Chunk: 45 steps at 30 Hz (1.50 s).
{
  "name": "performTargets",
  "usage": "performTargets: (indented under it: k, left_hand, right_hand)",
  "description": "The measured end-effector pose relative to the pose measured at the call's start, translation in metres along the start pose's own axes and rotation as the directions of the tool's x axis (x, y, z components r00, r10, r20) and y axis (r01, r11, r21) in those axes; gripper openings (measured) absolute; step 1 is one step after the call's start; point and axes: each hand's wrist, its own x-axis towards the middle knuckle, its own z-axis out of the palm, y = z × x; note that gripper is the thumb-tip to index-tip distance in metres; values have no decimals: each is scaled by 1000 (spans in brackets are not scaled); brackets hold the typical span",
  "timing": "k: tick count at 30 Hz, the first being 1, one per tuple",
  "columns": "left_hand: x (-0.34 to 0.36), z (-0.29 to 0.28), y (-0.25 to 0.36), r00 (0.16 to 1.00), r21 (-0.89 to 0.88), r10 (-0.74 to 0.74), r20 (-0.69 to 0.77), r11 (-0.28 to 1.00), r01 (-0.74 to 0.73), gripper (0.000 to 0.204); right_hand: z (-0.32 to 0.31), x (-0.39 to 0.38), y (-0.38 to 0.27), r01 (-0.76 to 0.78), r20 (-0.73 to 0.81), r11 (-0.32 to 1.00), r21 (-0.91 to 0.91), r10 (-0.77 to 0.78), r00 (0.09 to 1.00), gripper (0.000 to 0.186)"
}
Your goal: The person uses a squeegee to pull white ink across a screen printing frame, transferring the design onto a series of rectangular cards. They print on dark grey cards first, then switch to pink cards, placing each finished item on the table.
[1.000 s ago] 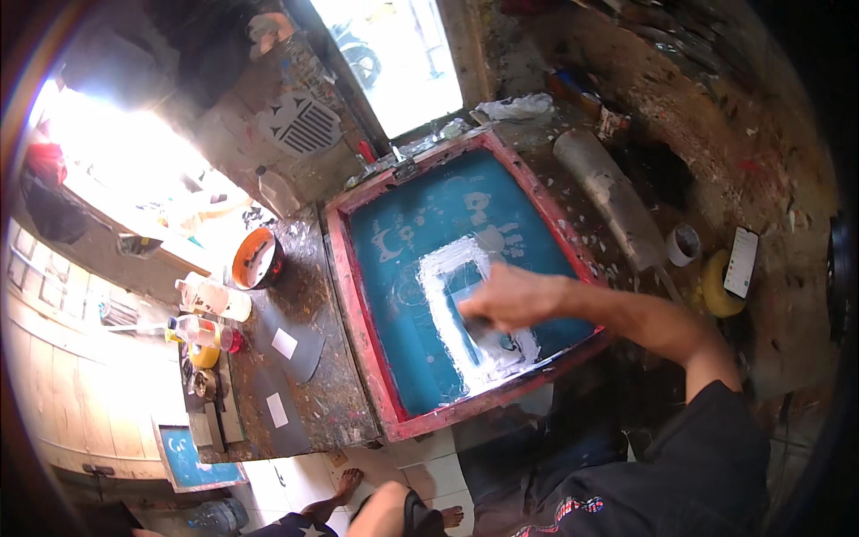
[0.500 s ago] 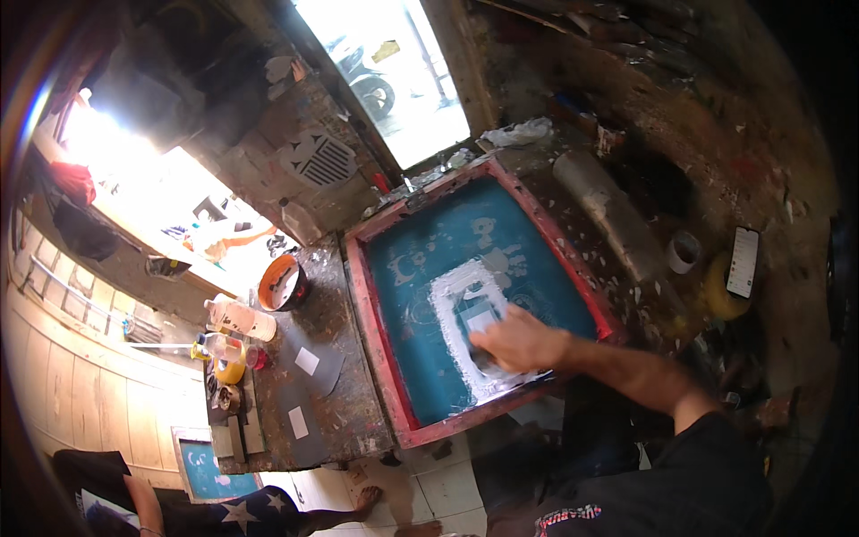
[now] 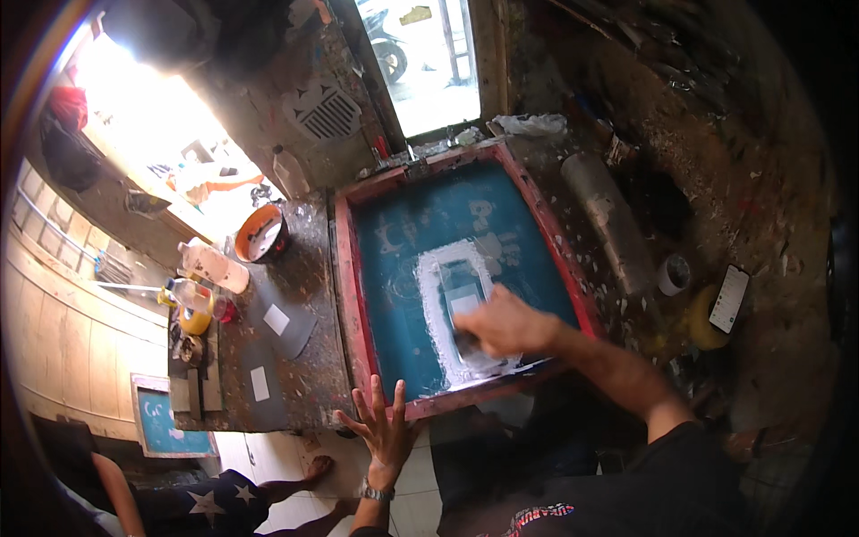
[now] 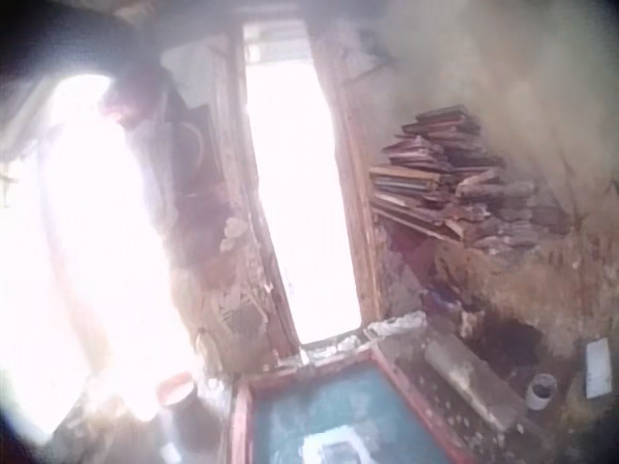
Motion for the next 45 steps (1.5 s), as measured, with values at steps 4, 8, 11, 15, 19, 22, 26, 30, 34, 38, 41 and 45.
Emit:
performTargets:
  k: [4, 8, 11, 15, 19, 22, 26, 30, 34, 38, 41, 45]
  left_hand:
    - [-18, 24, -3, 987, -83, -47, -152, 996, 35, 86]
    - [-23, 34, 0, 973, -127, -109, -203, 988, 85, 80]
    - [-30, 32, -1, 976, -80, -126, -177, 990, 113, 90]
    - [-36, 37, -2, 970, 31, -55, -238, 997, 64, 93]
    - [-28, 32, -6, 879, -39, -115, -462, 993, 109, 83]
    - [22, -24, -5, 765, -114, -209, -609, 978, 176, 103]
    - [108, -73, 14, 603, -362, -473, -642, 881, 306, 107]
    - [140, -37, 79, 765, -531, -624, -156, 706, 468, 83]
    - [67, 22, 105, 759, -405, -558, 335, 642, 651, 55]
    - [59, 6, 64, 735, -808, -665, 137, 353, 471, 20]
    - [18, -11, 3, 455, -741, -884, 108, 233, 629, 18]
    - [-32, -37, -71, 266, -618, -948, -174, 315, 720, 21]
  right_hand:
    - [-33, 80, 55, -107, -256, 994, 0, 103, 961, 26]
    - [-15, 63, 46, -114, -315, 993, 13, 113, 942, 19]
    - [5, -9, -17, -78, -168, 997, -1, 77, 983, 22]
    - [18, -57, -52, -53, -177, 994, -100, 35, 984, 31]
    - [9, -64, -77, -170, -530, 945, -279, -4, 848, 31]
    - [-19, -62, -93, -219, -712, 955, -199, 13, 702, 35]
    - [-134, -22, -85, -158, -801, 942, -296, -154, 579, 38]
    - [-226, 27, -69, -183, -848, 935, -304, -178, 499, 46]
    - [-299, 60, -57, -161, -756, 974, -162, -17, 654, 64]
    - [-360, 74, 3, -190, -742, 974, -123, 37, 670, 62]
    - [-359, 117, 31, -165, -702, 980, -107, 43, 711, 61]
    - [-357, 135, 53, -157, -698, 982, -106, 39, 715, 60]
